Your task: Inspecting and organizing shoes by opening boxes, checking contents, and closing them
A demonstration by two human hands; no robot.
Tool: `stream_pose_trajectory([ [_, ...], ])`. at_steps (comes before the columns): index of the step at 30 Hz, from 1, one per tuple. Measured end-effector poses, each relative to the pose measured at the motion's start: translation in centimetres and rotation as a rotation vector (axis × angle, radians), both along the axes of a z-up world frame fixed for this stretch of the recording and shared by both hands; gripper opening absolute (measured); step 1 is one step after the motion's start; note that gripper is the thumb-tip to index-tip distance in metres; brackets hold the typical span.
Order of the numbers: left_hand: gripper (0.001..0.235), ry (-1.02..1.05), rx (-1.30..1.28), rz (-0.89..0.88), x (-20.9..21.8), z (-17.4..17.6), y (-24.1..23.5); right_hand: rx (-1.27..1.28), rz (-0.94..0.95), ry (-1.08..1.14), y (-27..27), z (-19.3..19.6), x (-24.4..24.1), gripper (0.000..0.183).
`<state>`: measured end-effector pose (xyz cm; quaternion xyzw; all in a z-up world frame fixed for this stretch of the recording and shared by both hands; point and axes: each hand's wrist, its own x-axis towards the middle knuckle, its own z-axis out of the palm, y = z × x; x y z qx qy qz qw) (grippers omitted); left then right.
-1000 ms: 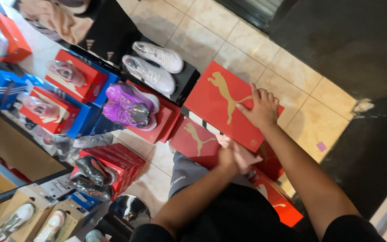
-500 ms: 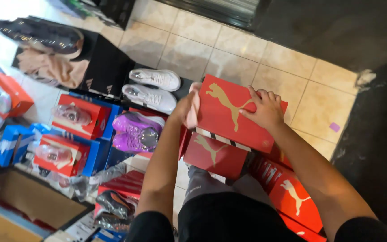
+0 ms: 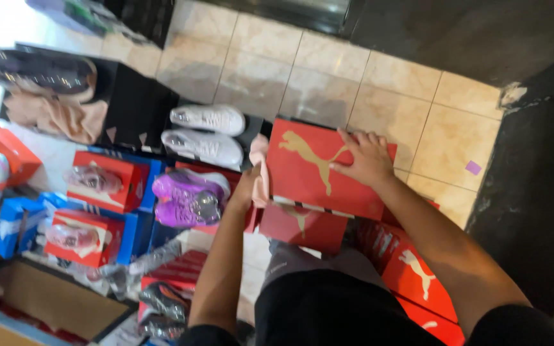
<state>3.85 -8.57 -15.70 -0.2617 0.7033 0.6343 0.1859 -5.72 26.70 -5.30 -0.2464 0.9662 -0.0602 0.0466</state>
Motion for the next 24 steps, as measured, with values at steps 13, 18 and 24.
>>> stream_pose_trajectory([
  [13, 0.058, 0.755, -0.700, -0.486, -1.5, 10.4, 15.6, -0.417, 0.114, 0.172, 1.2, -2.0, -1.6, 0.076],
  [18, 0.041, 0.938, -0.076, 0.144, -2.1, 9.1, 15.3, -0.505, 0.007, 0.337, -3.5, 0.4, 3.9, 0.069],
  [24, 0.050, 0.404, -0.958, -0.081, -4.7, 5.1, 8.7, -0.145, 0.146, 0.145, -7.7, -1.2, 6.2, 0.072],
])
